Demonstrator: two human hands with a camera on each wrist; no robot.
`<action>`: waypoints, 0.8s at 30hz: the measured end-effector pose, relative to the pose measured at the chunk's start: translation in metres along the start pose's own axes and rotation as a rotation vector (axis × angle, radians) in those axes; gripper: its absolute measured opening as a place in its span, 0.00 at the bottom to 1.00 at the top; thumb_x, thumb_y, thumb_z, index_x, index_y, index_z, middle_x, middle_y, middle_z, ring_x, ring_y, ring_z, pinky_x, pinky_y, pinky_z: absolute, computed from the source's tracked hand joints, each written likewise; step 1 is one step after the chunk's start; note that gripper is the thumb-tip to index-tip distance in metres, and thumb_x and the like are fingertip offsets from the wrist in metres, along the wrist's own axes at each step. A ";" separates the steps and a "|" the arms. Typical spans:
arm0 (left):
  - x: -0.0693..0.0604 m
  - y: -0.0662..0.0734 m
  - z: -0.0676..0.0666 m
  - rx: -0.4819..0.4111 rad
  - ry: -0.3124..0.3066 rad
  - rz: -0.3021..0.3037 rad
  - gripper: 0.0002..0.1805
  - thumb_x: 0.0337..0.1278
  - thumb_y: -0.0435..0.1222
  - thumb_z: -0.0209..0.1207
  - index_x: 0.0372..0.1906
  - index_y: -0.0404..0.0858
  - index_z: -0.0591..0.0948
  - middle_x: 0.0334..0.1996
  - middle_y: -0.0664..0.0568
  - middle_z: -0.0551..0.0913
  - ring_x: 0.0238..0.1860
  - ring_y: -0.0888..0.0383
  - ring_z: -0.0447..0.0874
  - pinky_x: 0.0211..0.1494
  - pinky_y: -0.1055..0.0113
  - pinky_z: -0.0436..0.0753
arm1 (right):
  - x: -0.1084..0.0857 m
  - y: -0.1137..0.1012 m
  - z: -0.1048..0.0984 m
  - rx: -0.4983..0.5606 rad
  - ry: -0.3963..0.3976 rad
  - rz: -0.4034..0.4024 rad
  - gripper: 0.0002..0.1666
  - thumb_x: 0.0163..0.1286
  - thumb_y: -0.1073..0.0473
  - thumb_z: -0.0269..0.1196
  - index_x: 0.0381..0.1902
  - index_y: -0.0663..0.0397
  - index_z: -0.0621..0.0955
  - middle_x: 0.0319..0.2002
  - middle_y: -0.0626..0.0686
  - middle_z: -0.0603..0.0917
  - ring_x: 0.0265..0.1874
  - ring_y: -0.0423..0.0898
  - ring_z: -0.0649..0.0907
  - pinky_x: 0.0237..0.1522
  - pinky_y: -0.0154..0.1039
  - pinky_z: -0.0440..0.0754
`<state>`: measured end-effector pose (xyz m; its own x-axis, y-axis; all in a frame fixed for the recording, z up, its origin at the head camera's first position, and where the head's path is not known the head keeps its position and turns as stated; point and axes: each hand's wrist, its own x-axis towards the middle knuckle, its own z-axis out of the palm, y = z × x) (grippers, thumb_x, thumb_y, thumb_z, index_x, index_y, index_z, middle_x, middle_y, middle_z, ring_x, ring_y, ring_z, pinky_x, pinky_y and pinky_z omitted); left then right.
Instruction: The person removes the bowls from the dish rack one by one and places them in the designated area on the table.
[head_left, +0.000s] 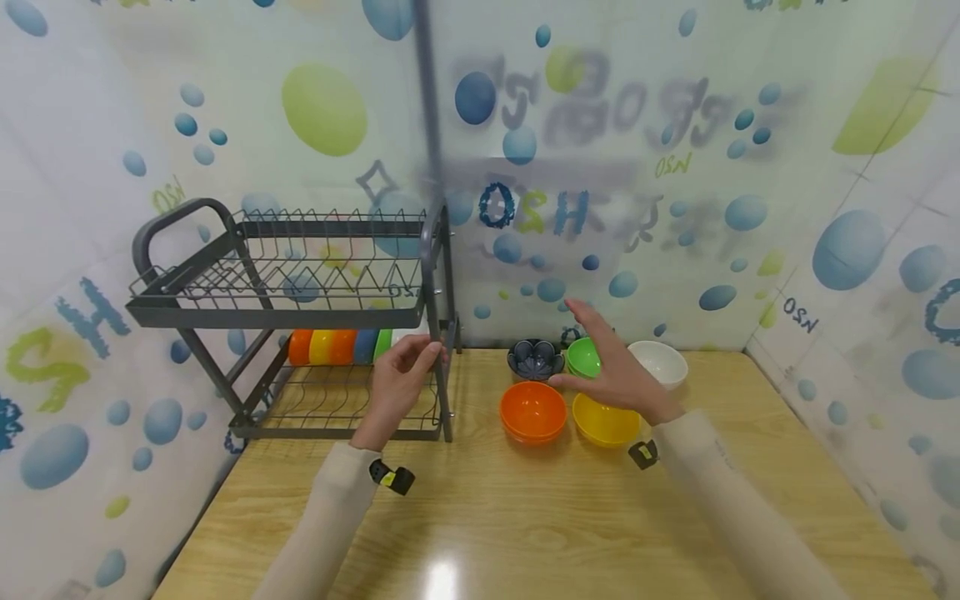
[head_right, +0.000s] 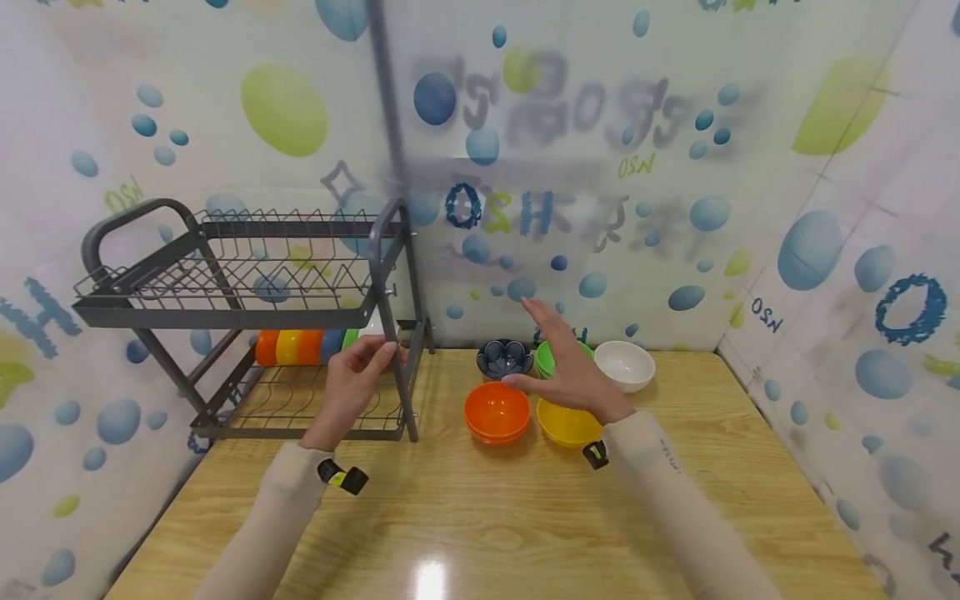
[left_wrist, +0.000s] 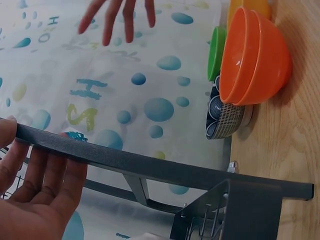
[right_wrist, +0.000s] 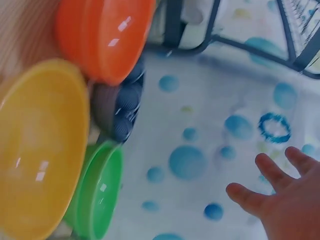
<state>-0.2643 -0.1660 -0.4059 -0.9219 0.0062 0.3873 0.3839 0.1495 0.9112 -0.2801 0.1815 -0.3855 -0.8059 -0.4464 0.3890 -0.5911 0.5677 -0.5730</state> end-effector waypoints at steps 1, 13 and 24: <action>0.000 0.000 -0.001 0.006 0.000 0.005 0.17 0.72 0.43 0.62 0.53 0.35 0.84 0.45 0.42 0.88 0.42 0.58 0.87 0.52 0.73 0.86 | 0.001 -0.005 0.002 0.016 -0.006 -0.005 0.66 0.61 0.43 0.76 0.83 0.25 0.44 0.84 0.46 0.48 0.80 0.57 0.58 0.75 0.72 0.59; 0.006 0.007 -0.026 0.237 -0.076 0.025 0.20 0.72 0.47 0.61 0.60 0.40 0.83 0.57 0.46 0.85 0.55 0.57 0.82 0.59 0.71 0.83 | 0.013 -0.045 0.025 0.261 -0.035 -0.004 0.61 0.66 0.40 0.70 0.81 0.17 0.41 0.84 0.37 0.45 0.81 0.52 0.59 0.76 0.68 0.60; 0.021 -0.007 -0.057 0.342 -0.072 -0.013 0.32 0.72 0.50 0.61 0.74 0.45 0.70 0.77 0.44 0.66 0.77 0.41 0.65 0.75 0.39 0.70 | 0.030 -0.069 0.050 0.520 -0.090 -0.038 0.53 0.71 0.32 0.62 0.81 0.18 0.43 0.83 0.40 0.51 0.80 0.55 0.62 0.75 0.68 0.63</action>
<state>-0.2829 -0.2229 -0.3959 -0.9327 0.0704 0.3536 0.3434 0.4724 0.8118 -0.2623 0.0945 -0.3703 -0.7645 -0.5303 0.3665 -0.5062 0.1420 -0.8506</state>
